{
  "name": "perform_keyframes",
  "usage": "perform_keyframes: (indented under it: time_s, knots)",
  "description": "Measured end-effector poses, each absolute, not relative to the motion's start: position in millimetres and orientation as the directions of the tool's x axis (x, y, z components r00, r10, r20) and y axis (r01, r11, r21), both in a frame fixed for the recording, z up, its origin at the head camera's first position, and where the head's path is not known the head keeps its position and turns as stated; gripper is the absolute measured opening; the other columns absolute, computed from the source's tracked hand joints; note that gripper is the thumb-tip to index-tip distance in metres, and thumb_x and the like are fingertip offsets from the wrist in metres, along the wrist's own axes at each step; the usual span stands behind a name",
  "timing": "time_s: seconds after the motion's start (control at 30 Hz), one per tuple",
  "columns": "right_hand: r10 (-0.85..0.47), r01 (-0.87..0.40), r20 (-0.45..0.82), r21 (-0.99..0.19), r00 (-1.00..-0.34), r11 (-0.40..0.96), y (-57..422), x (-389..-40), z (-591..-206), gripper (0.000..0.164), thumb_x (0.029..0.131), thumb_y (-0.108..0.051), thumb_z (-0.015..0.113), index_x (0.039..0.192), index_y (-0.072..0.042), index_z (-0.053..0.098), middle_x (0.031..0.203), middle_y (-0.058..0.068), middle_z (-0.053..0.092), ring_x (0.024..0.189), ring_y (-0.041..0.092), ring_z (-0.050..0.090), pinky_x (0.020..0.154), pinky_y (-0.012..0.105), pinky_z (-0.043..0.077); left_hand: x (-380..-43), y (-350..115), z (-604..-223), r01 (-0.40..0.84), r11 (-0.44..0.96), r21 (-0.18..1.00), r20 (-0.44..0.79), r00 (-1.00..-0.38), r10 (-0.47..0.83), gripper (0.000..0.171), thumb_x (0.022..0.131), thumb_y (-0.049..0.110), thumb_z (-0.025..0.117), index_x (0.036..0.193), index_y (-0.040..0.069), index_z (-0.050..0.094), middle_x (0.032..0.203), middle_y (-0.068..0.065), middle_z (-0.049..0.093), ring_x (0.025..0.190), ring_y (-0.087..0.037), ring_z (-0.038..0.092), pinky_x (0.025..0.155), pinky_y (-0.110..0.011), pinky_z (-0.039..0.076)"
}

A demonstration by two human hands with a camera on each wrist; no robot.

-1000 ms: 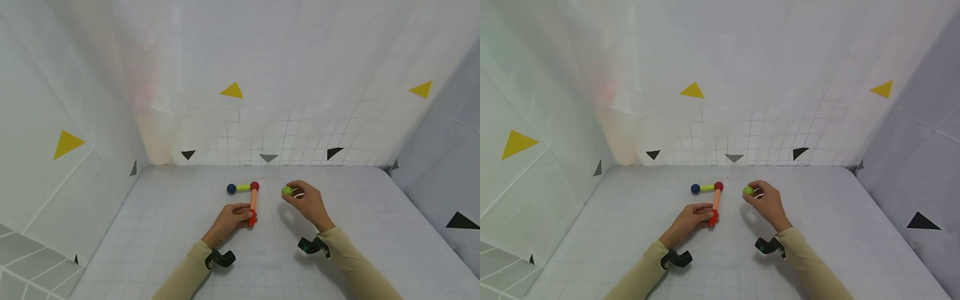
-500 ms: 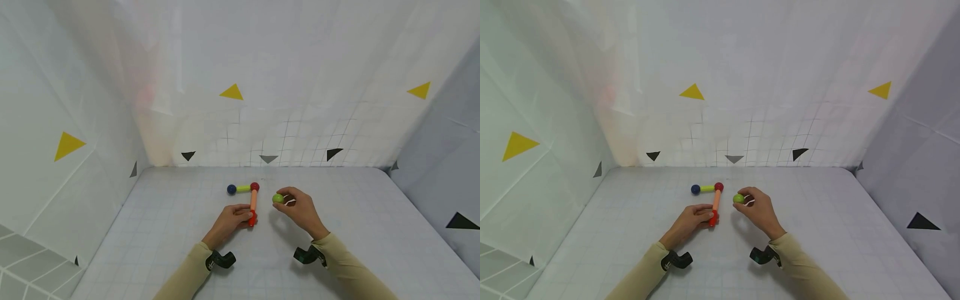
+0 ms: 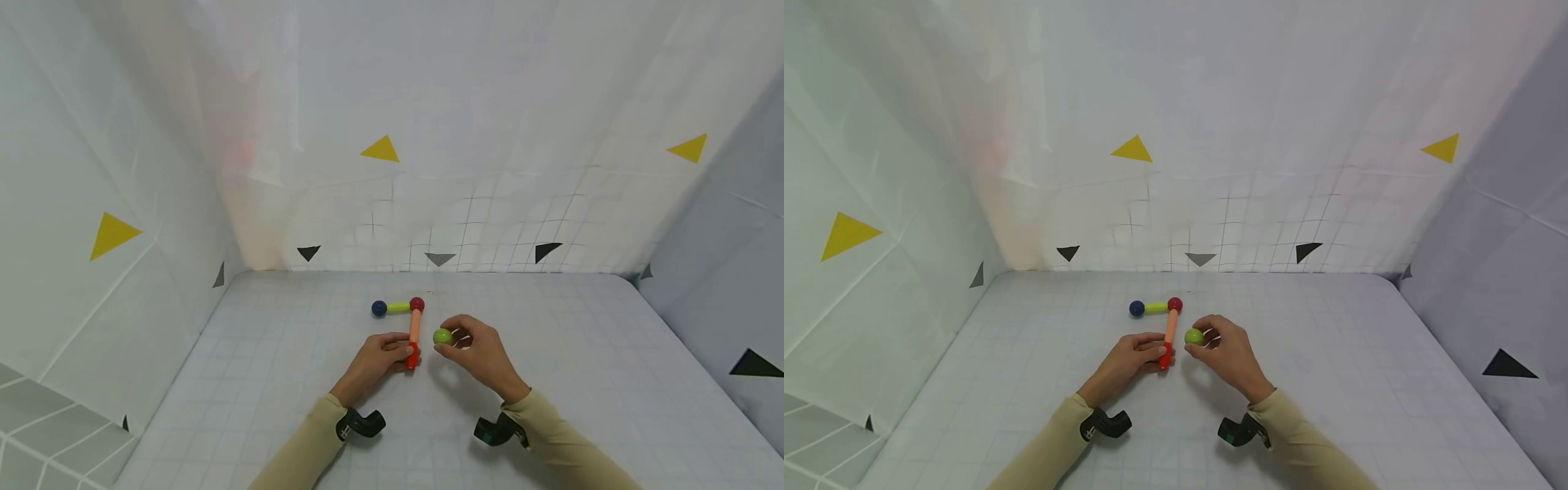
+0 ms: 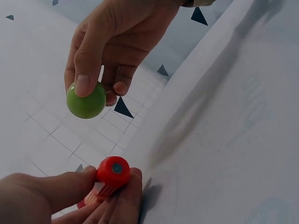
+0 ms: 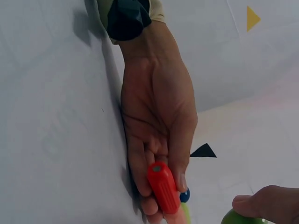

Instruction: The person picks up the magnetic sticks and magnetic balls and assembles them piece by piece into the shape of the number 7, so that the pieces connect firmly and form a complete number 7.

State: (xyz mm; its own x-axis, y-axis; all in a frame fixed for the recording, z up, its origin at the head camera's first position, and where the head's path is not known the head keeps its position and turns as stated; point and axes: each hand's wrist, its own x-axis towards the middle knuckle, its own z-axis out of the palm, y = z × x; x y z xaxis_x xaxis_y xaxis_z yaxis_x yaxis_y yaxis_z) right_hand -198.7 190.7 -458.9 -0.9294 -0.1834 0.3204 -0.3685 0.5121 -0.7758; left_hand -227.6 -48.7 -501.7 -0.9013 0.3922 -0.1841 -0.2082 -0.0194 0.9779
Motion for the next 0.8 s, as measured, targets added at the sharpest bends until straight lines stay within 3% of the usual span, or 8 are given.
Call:
perform_keyframes:
  time_s: [0.8]
  knots:
    - [-0.291, -0.390, 0.281, -0.802, -0.915, 0.453, 172, -185, -469, 0.031, 0.085, -0.013, 0.088, 0.110, -0.012, 0.070, 0.101, -0.004, 0.068, 0.087, 0.017, 0.066, 0.079, 0.035, 0.060, -228, -49, -503, -0.200, -0.023, 0.980, -0.176, -0.908, 0.380, 0.047, 0.102, 0.013, 0.070, 0.143, -0.005, 0.057, 0.125, -0.013, 0.070, 0.107, -0.022, 0.069, 0.088, -0.035, 0.059]
